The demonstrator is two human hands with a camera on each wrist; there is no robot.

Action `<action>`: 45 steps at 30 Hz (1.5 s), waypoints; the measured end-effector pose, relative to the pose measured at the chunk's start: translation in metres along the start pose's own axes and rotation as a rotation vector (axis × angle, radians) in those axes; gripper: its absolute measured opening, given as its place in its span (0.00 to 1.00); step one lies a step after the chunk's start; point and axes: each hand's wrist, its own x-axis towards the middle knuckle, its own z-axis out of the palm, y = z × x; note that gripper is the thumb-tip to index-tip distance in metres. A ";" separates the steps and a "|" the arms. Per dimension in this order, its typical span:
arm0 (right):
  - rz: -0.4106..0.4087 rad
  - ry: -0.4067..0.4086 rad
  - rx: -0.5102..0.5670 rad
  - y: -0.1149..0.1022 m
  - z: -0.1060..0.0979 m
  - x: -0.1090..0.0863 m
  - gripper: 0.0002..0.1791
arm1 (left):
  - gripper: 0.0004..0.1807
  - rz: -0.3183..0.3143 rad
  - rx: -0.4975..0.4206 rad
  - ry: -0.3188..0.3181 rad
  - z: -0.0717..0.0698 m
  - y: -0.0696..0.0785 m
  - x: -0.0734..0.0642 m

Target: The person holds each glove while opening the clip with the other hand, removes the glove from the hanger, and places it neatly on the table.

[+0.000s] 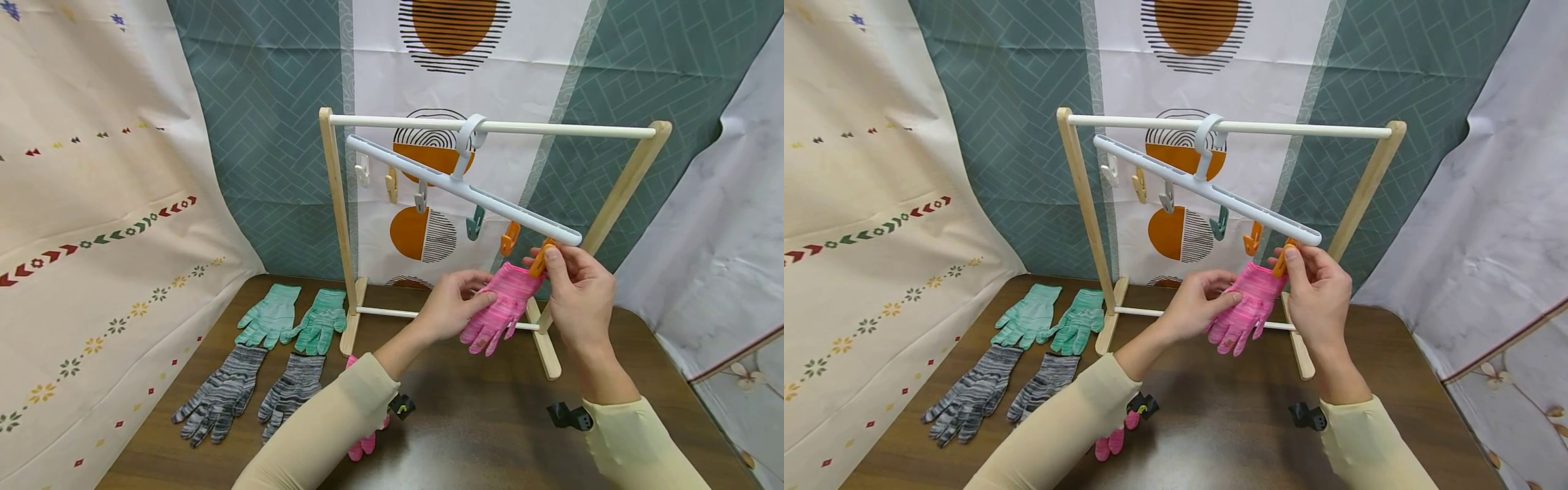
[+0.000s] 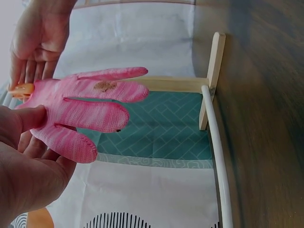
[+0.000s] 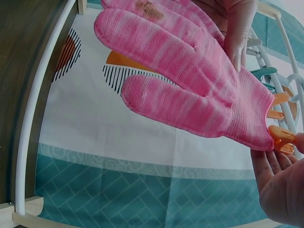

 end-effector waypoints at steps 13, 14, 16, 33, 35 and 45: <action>-0.004 0.016 0.092 0.000 0.000 0.002 0.15 | 0.15 -0.022 0.000 0.009 -0.005 -0.004 -0.007; -0.005 0.018 0.108 0.000 0.000 0.002 0.15 | 0.15 -0.021 0.003 0.011 -0.005 -0.005 -0.008; -0.008 0.019 0.124 0.000 -0.001 0.002 0.15 | 0.15 -0.019 0.007 0.016 -0.007 -0.007 -0.009; -0.016 0.031 0.113 0.001 -0.008 0.007 0.15 | 0.15 -0.036 -0.010 0.046 -0.016 -0.016 -0.019; -0.027 0.032 0.098 0.001 -0.009 0.008 0.15 | 0.15 -0.041 -0.018 0.045 -0.017 -0.017 -0.020; -0.098 0.025 0.013 0.002 -0.013 0.011 0.14 | 0.16 -0.048 -0.066 0.072 -0.023 -0.021 -0.025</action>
